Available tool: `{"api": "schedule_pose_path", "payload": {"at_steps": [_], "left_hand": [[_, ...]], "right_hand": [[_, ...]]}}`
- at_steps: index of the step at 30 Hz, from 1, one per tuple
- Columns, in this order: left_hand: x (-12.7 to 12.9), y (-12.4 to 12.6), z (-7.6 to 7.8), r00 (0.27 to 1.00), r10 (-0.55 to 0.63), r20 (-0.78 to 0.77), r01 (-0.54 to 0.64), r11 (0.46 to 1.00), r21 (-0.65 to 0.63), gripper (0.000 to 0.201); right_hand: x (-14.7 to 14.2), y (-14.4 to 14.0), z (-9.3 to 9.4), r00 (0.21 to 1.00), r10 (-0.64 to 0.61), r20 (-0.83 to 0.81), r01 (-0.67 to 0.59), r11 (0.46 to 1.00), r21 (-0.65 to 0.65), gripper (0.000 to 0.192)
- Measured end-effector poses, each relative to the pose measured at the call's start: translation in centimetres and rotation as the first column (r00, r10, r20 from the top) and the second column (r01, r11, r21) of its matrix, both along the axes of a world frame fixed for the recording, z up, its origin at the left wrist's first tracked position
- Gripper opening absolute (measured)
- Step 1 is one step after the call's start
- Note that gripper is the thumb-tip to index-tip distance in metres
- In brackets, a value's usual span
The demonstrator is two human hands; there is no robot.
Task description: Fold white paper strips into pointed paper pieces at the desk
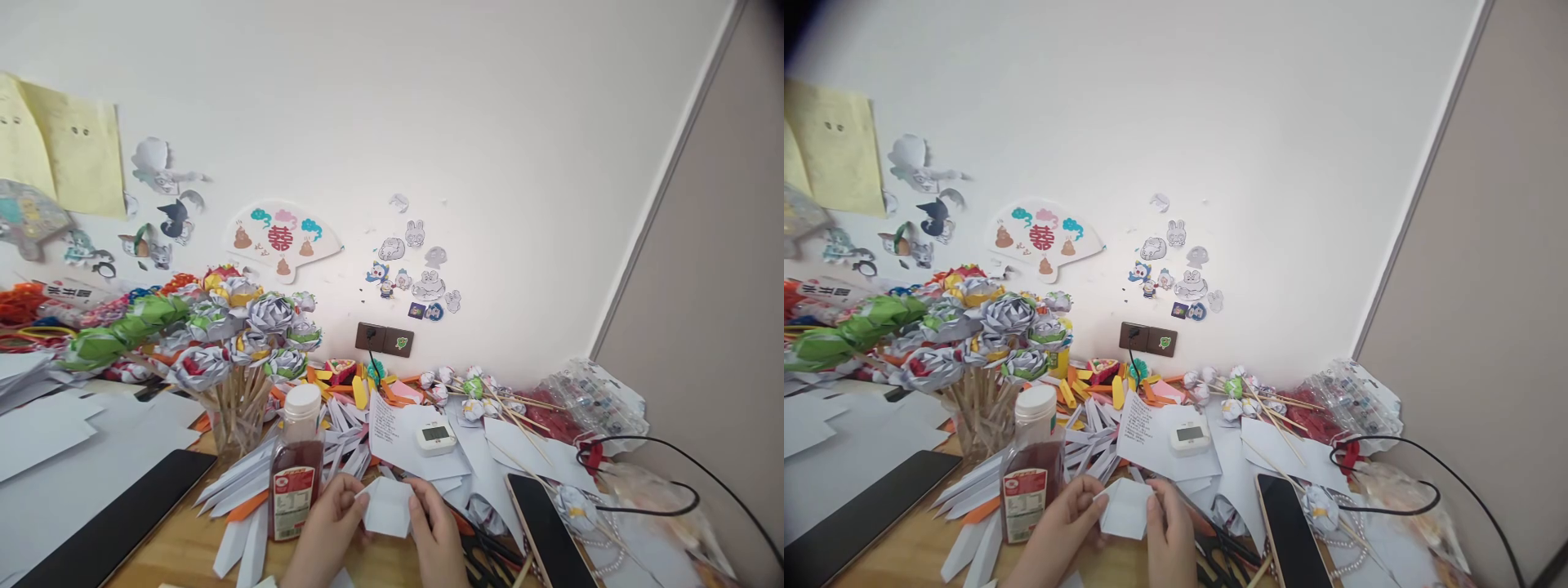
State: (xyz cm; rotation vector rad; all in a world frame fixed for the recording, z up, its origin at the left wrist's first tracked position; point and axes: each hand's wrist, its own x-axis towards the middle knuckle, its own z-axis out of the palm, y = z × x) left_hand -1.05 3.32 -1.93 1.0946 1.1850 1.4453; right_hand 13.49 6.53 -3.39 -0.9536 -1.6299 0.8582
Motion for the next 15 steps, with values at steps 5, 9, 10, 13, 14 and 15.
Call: {"api": "schedule_pose_path", "payload": {"at_steps": [5,9,10,13,14,15], "left_hand": [[0.09,-0.07,-0.33,0.996,-0.094,-0.003,0.094,0.994,-0.049,0.036],[-0.16,0.07,-0.77,0.993,-0.111,-0.042,0.109,0.993,-0.047,0.038],[-0.23,0.13,-0.86,0.994,-0.104,-0.041,0.102,0.994,-0.038,0.04],[-0.3,0.19,-0.97,0.995,-0.092,-0.025,0.091,0.995,-0.033,0.043],[-0.28,0.17,-0.94,0.995,-0.095,-0.017,0.094,0.995,-0.039,0.044],[-0.24,0.12,-0.87,0.995,-0.098,-0.005,0.097,0.994,-0.048,0.046]], "right_hand": [[-0.05,-0.04,0.24,0.998,0.057,0.031,-0.057,0.998,-0.029,0.024],[-0.05,-0.14,0.33,0.995,0.097,-0.02,-0.098,0.995,-0.024,0.024],[-0.06,-0.14,0.32,0.995,0.093,-0.038,-0.095,0.995,-0.026,0.024],[-0.1,-0.04,0.18,0.992,0.08,-0.096,-0.085,0.995,-0.046,0.025],[-0.12,0.0,0.1,0.99,0.079,-0.117,-0.086,0.995,-0.052,0.025],[-0.14,0.04,0.02,0.987,0.081,-0.138,-0.089,0.994,-0.058,0.025]]}}
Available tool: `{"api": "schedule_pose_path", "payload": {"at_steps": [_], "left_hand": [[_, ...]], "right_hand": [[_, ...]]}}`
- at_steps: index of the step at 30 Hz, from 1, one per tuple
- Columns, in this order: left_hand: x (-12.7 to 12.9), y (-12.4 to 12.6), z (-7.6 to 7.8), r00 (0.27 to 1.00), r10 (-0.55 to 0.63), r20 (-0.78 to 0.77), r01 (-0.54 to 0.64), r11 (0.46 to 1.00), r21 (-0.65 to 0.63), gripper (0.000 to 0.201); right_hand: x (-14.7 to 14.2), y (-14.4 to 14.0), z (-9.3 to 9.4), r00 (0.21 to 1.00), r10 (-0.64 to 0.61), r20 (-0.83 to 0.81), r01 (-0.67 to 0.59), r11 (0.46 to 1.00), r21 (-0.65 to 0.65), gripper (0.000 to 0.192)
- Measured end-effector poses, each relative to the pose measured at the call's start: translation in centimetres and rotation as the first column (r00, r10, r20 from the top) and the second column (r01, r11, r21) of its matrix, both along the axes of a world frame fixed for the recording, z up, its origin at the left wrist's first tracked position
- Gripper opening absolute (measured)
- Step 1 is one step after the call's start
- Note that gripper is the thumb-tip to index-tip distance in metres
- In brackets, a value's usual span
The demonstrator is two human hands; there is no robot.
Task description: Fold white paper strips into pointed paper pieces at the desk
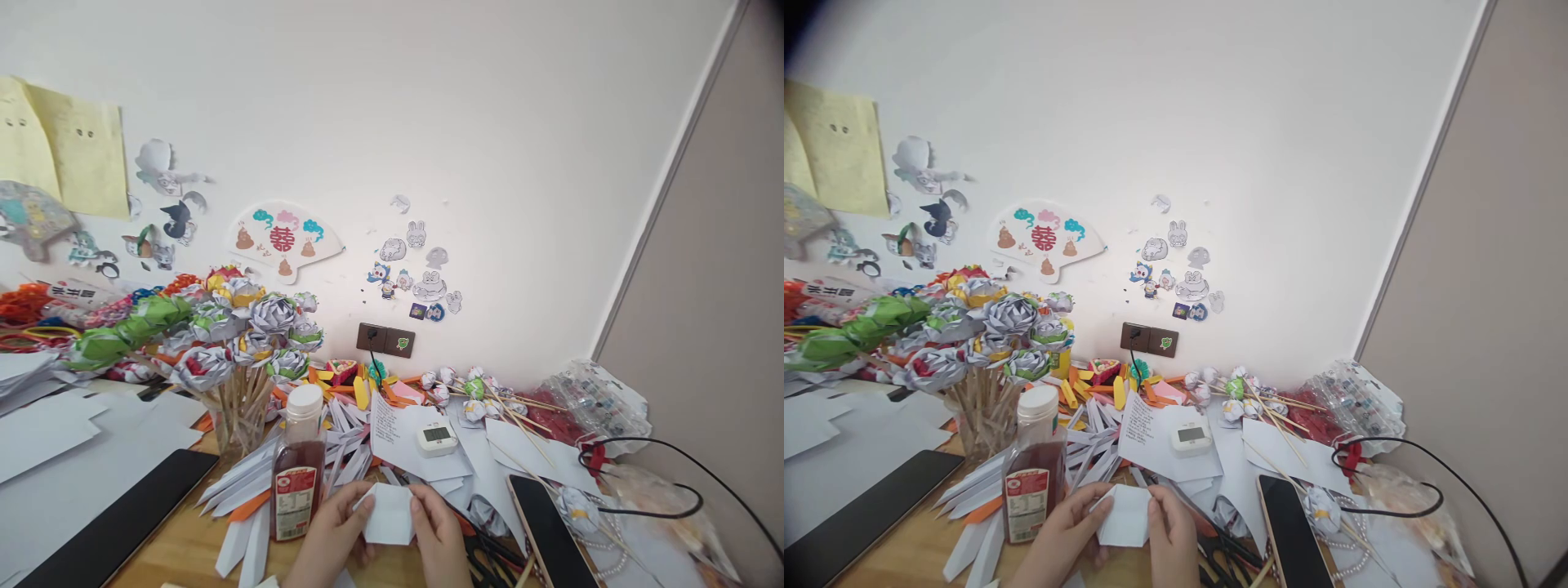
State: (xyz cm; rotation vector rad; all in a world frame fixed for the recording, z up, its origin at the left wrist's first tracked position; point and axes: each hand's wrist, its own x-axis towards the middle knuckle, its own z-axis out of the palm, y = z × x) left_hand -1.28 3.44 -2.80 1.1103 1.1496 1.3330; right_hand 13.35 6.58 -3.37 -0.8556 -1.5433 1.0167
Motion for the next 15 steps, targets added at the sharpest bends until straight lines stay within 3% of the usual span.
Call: {"api": "schedule_pose_path", "payload": {"at_steps": [7,15], "left_hand": [[0.17,-0.38,0.81,0.993,0.002,0.119,0.002,0.999,-0.032,0.052],[0.21,-0.38,0.86,0.98,0.002,0.199,0.011,0.998,-0.062,0.043]], "right_hand": [[0.11,0.15,-0.13,0.992,0.092,-0.088,-0.098,0.993,-0.063,0.027],[0.18,0.29,-0.4,0.993,0.064,-0.101,-0.07,0.996,-0.057,0.025]]}}
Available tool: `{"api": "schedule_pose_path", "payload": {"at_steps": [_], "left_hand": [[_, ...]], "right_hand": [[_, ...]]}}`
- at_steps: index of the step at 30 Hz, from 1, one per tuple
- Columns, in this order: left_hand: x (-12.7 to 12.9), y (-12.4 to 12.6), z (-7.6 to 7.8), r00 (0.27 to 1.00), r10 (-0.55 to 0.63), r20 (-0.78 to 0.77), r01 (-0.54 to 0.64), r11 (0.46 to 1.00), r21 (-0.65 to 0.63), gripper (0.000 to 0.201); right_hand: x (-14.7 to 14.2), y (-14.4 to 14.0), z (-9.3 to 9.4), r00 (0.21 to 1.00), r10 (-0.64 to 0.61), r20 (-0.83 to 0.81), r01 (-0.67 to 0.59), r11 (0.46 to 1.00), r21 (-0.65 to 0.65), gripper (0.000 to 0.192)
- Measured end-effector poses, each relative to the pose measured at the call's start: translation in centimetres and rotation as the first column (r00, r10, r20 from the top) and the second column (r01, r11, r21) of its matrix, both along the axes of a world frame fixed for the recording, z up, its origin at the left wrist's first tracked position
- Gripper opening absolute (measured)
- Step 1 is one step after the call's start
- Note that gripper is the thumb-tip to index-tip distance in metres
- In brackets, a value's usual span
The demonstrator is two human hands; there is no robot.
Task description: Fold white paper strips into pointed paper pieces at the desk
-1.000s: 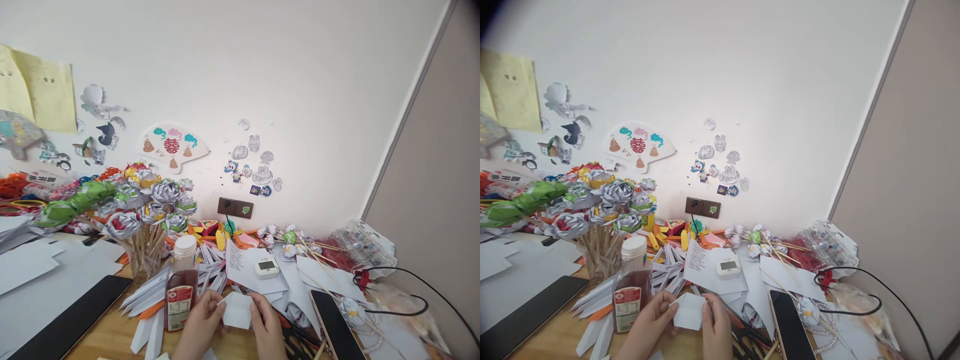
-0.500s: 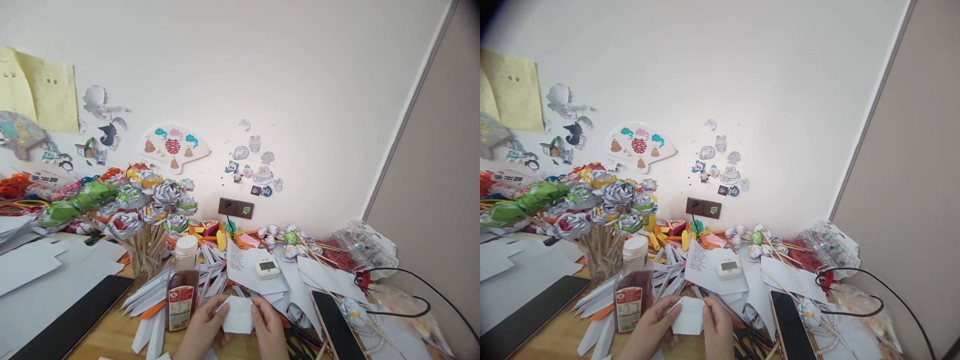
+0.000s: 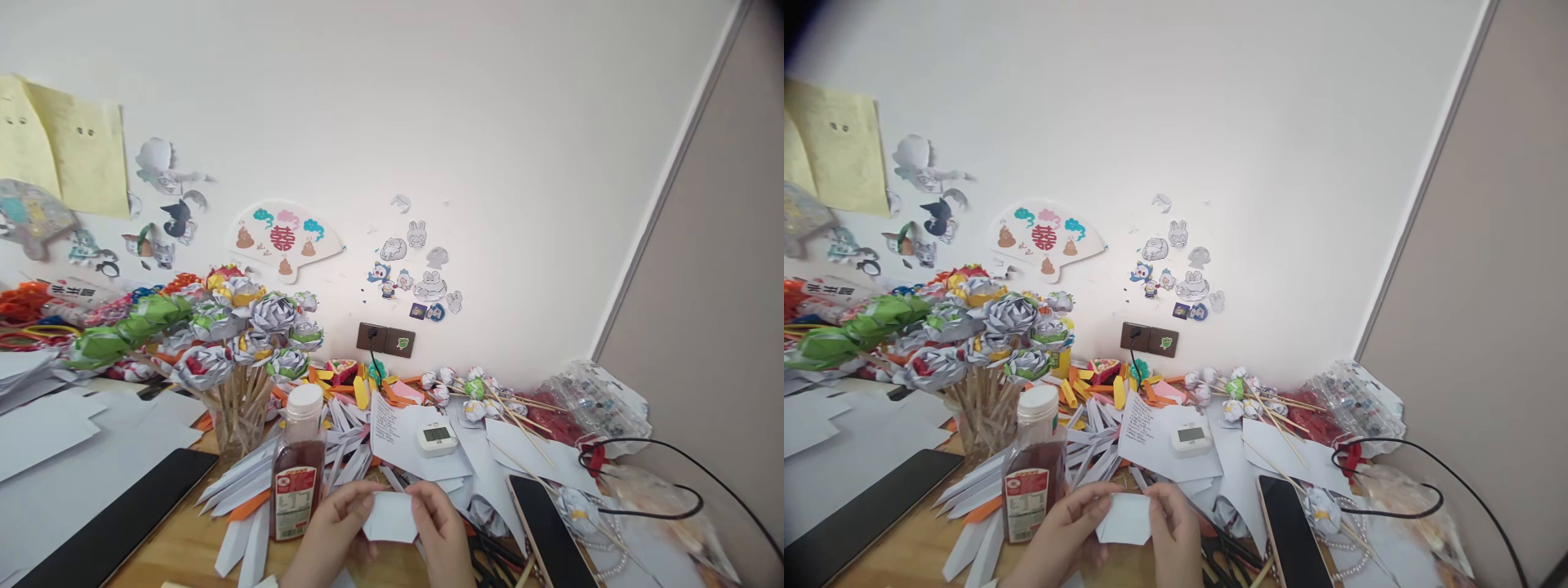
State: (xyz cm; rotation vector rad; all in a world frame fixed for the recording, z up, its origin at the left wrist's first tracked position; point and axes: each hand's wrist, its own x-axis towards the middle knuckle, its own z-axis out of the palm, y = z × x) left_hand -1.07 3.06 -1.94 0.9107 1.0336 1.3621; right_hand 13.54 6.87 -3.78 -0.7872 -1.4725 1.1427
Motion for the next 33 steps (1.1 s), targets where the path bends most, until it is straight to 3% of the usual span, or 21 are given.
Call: {"api": "schedule_pose_path", "payload": {"at_steps": [6,14,18,26,33], "left_hand": [[0.2,-0.4,0.7,0.991,-0.062,0.119,0.066,0.997,-0.027,0.035],[0.0,-0.7,1.2,0.973,-0.079,0.217,0.083,0.997,-0.006,0.024],[0.0,-0.7,1.3,0.969,-0.097,0.226,0.096,0.995,0.017,0.025],[0.3,-0.2,0.7,0.993,-0.086,0.08,0.089,0.995,-0.035,0.037],[0.2,-0.2,0.4,0.984,-0.019,-0.175,0.023,1.0,0.02,0.036]], "right_hand": [[0.2,-0.2,0.1,0.991,-0.084,0.105,0.075,0.994,0.085,0.021],[-0.1,-0.6,1.2,0.998,0.007,0.059,-0.01,0.999,0.051,0.023],[0.0,-0.7,1.1,0.992,-0.052,0.117,0.038,0.992,0.119,0.022],[0.0,-1.1,1.5,0.969,-0.101,0.226,0.044,0.969,0.243,0.023],[0.0,-0.9,1.3,0.969,-0.113,0.22,0.069,0.978,0.198,0.022]]}}
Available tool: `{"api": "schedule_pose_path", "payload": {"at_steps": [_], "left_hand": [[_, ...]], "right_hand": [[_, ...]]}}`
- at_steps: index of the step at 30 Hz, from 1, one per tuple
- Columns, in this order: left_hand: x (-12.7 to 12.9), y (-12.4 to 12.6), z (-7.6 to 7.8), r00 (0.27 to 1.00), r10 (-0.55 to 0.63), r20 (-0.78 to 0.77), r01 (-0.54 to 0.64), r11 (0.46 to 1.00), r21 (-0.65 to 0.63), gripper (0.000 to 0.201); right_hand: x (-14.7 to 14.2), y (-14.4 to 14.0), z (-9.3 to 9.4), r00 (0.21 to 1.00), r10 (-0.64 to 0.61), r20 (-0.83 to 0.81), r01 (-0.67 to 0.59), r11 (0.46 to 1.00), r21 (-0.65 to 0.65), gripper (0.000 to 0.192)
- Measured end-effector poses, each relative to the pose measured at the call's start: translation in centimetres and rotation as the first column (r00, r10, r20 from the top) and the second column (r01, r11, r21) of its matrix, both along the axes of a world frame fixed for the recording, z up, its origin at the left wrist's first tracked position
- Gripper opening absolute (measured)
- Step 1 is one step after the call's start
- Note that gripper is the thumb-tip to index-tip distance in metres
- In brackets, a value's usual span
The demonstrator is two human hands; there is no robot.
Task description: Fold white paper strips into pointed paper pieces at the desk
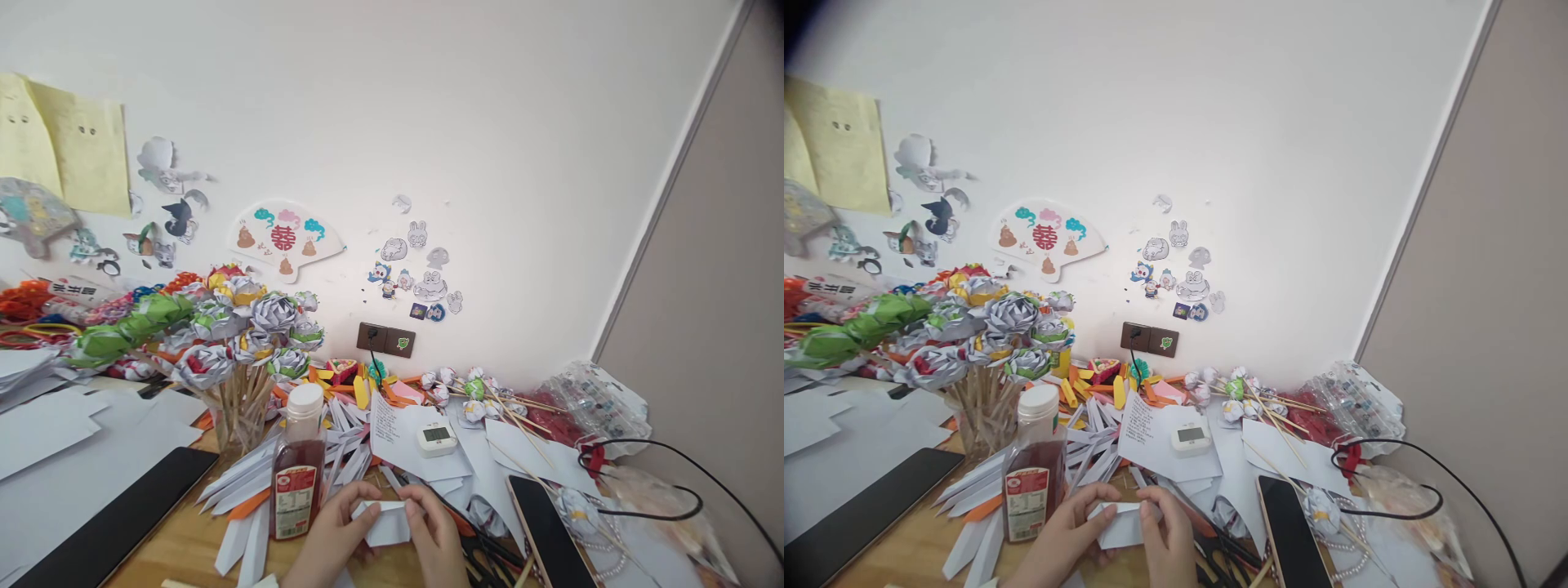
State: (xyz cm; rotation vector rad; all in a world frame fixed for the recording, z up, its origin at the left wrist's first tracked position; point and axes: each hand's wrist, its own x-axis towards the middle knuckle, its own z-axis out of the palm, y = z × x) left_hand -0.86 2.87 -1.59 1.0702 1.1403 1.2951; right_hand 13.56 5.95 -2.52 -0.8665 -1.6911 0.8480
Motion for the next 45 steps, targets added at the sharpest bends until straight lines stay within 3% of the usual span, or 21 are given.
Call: {"api": "schedule_pose_path", "payload": {"at_steps": [6,12,22,30,35,40,45], "left_hand": [[0.0,0.1,-0.1,0.997,-0.004,-0.077,0.008,0.998,0.059,0.037],[-0.1,-0.2,0.6,0.993,0.004,-0.116,0.004,0.998,0.067,0.034],[-0.3,-0.3,0.9,0.981,0.036,-0.19,-0.02,0.996,0.085,0.027],[0.3,-0.6,0.5,0.974,0.0,-0.227,0.022,0.995,0.096,0.022],[0.4,-0.7,0.6,0.952,-0.006,-0.307,0.036,0.995,0.092,0.023],[0.2,-0.8,0.7,0.91,0.072,-0.409,-0.014,0.99,0.144,0.021],[0.0,-0.8,0.7,0.91,0.065,-0.41,-0.004,0.989,0.146,0.022]], "right_hand": [[-0.1,0.3,-0.4,0.996,-0.068,0.053,0.068,0.998,-0.005,0.017],[-0.1,0.1,0.0,0.997,-0.066,0.045,0.069,0.995,-0.07,0.015],[-0.1,0.2,0.0,0.996,-0.076,0.051,0.079,0.996,-0.052,0.017],[-0.3,0.0,0.1,0.997,0.01,0.08,-0.009,1.0,-0.005,0.011],[-0.4,-0.1,0.2,0.994,-0.011,0.109,0.008,1.0,0.028,0.011],[-0.4,-0.1,0.2,0.994,-0.012,0.106,0.008,0.999,0.031,0.01],[-0.3,-0.2,0.4,0.993,-0.008,0.115,0.01,1.0,-0.014,0.012]]}}
